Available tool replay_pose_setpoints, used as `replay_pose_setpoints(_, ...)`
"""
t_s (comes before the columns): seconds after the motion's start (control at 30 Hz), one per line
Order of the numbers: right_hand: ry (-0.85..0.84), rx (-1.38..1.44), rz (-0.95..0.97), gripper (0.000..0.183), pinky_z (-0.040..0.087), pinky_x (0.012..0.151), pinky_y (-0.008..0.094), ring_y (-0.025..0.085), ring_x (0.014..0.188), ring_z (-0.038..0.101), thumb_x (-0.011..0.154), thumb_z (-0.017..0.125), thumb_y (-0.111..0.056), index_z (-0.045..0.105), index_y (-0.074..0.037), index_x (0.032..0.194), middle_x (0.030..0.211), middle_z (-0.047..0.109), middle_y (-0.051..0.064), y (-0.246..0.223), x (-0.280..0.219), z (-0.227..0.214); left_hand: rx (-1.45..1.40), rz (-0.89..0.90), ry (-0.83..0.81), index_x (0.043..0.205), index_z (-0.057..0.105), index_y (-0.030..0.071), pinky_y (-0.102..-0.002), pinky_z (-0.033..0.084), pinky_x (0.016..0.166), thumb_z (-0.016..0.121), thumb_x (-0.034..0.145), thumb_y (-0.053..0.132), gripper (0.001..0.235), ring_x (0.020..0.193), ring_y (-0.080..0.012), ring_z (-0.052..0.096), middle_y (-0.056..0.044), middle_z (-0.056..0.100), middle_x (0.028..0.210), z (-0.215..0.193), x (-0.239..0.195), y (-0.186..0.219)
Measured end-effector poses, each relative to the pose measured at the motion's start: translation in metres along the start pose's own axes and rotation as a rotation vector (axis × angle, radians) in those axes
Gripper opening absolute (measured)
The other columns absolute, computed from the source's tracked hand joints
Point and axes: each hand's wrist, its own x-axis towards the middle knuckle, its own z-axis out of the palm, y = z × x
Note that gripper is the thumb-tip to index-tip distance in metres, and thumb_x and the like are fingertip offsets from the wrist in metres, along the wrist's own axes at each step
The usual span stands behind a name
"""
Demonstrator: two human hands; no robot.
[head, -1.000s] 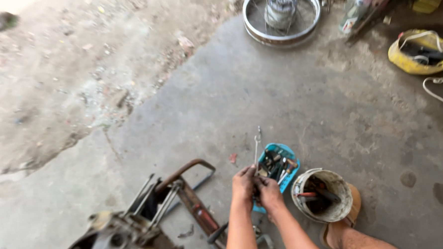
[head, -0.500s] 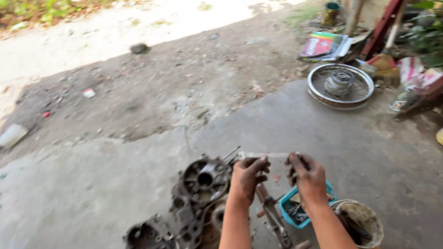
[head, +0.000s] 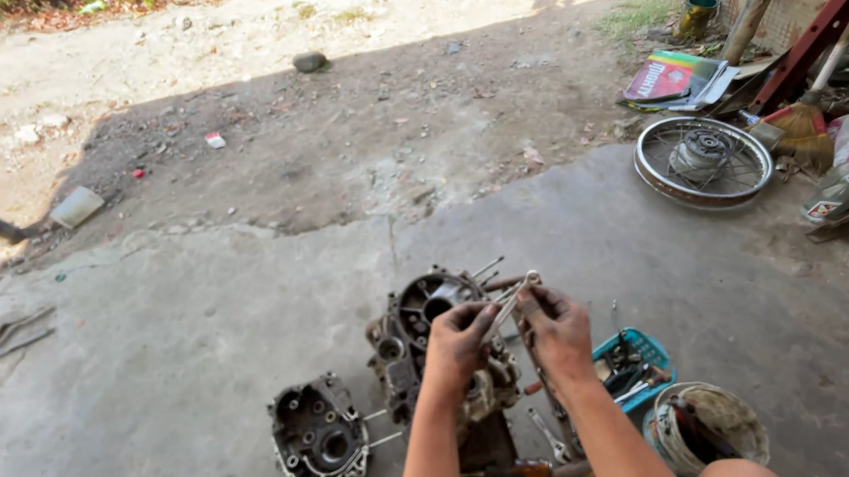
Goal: Repairing a motorcycle engine by searching for tools in a basket and using a wrench and screwdriver on the engine block.
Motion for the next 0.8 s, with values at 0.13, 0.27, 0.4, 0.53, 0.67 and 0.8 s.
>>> replay_pose_setpoints(0.13, -0.138, -0.163, 0.038, 0.022, 0.054, 0.043, 0.033, 0.023, 0.055, 0.066, 0.092, 0.078, -0.026, 0.08, -0.004, 0.091, 0.063, 0.067, 0.015, 0.019, -0.005, 0.008, 0.044, 0.095, 0.032, 0.108, 0.082, 0.006, -0.029, 0.05, 0.046, 0.074, 0.091, 0.02, 0.024, 0.063, -0.0152, 0.059, -0.013, 0.073, 0.079, -0.006, -0.004, 0.0)
replay_pose_setpoints(0.27, -0.277, -0.419, 0.018, 0.024, 0.059, 0.071, 0.045, 0.032, 0.075, 0.073, 0.1, 0.063, -0.025, 0.078, -0.006, 0.101, 0.078, 0.076, 0.02, 0.024, -0.005, 0.019, 0.424, 0.353, 0.109, 0.106, 0.081, 0.01, -0.039, 0.059, 0.077, 0.074, 0.088, 0.017, 0.02, 0.083, -0.0301, 0.072, -0.016, 0.077, 0.084, -0.038, -0.022, 0.025)
replay_pose_setpoints(0.4, -0.437, -0.56, 0.045, 0.023, 0.058, 0.058, 0.038, 0.023, 0.05, 0.068, 0.097, 0.062, -0.02, 0.079, -0.01, 0.085, 0.053, 0.068, 0.009, 0.018, 0.0, 0.034, 0.654, 0.399, 0.423, 0.104, 0.08, 0.011, -0.05, 0.057, 0.078, 0.073, 0.085, 0.018, 0.022, 0.085, -0.044, 0.071, -0.023, 0.076, 0.084, -0.087, -0.038, 0.054)
replay_pose_setpoints(0.53, -0.611, -0.982, 0.003, 0.027, 0.06, 0.084, 0.044, 0.034, 0.096, 0.078, 0.09, 0.074, -0.035, 0.085, -0.016, 0.107, 0.092, 0.083, 0.014, -0.013, -0.013, 0.074, 0.682, 0.378, 0.54, 0.097, 0.08, 0.015, -0.049, 0.052, 0.089, 0.074, 0.083, 0.02, 0.017, 0.095, -0.0421, 0.067, -0.019, 0.075, 0.091, -0.123, -0.013, 0.029)
replay_pose_setpoints(0.67, -0.611, -1.235, -0.124, 0.023, 0.051, 0.062, 0.045, 0.031, 0.061, 0.066, 0.085, 0.072, -0.03, 0.079, -0.022, 0.106, 0.068, 0.073, 0.011, -0.003, -0.019, 0.098, 0.772, 0.317, 0.531, 0.1, 0.08, 0.022, -0.043, 0.05, 0.096, 0.077, 0.077, 0.02, 0.023, 0.108, -0.0319, 0.058, -0.009, 0.065, 0.112, -0.125, 0.001, 0.028)
replay_pose_setpoints(0.8, -0.581, -1.261, -0.281, 0.023, 0.056, 0.067, 0.049, 0.039, 0.069, 0.071, 0.081, 0.073, -0.034, 0.082, -0.022, 0.099, 0.074, 0.076, 0.014, 0.02, -0.004, 0.093, 0.844, 0.248, 0.53, 0.106, 0.078, 0.023, -0.047, 0.05, 0.096, 0.079, 0.076, 0.029, 0.03, 0.11, -0.0356, 0.056, -0.012, 0.063, 0.114, -0.125, 0.03, 0.004)
